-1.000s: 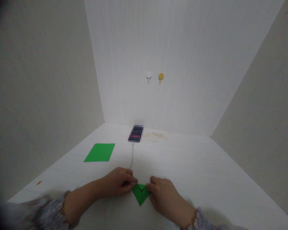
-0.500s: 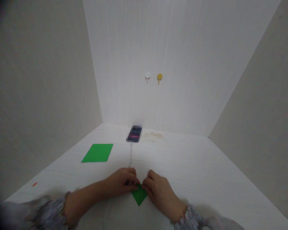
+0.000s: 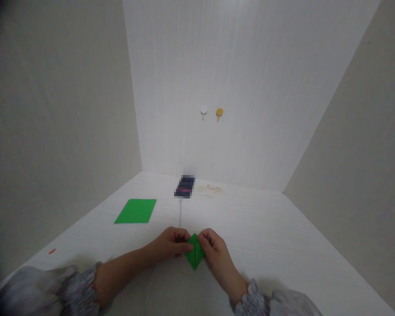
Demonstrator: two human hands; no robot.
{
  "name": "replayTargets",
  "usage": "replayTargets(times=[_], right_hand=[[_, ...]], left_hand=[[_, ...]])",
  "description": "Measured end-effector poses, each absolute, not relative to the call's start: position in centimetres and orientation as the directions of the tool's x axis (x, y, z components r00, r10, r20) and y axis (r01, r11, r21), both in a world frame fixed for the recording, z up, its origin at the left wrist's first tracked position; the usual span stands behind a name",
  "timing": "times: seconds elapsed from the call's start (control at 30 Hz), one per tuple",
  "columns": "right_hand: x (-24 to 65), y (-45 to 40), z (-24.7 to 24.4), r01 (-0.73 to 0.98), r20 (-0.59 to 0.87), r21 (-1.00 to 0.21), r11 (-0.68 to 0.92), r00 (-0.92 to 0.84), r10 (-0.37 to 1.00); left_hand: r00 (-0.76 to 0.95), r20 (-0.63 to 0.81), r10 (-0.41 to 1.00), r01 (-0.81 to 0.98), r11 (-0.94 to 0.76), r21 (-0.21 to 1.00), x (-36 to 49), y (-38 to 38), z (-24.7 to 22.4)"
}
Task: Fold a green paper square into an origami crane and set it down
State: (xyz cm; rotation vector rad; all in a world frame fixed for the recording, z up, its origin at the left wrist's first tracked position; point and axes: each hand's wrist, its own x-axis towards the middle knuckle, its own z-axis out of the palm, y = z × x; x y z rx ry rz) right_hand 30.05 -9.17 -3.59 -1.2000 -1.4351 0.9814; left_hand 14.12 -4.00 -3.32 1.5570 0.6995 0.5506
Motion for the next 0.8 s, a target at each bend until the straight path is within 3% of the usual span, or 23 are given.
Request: replayTargets(times=[0.1, 0.2, 0.5, 0.8], right_hand=[[29.8, -9.5, -3.0, 0.042, 0.248, -0.968, 0.248, -0.006, 0.969], [29.9, -9.8, -2.6, 0.128, 0.322, -0.939, 0.320, -0.008, 0.947], [31.2, -9.3, -3.3, 0.317, 0.345, -0.870, 0.377, -0.154, 0.926], [31.1, -9.8, -3.1, 0.242, 0.316, -0.905, 0.349, -0.164, 0.934]], left_hand=[[0.661, -0.066, 0.747, 0.047, 0.046, 0.998, 14.4, -4.4, -2.6], [0.607, -0.102, 0.788, 0.005, 0.125, 0.992, 14.8, -4.7, -2.0], [0.534, -0.120, 0.837, -0.101, 0.204, 0.974, 15.3, -4.8, -2.2], [0.539, -0.154, 0.828, -0.071, 0.226, 0.971, 15.0, -4.6, -2.6]])
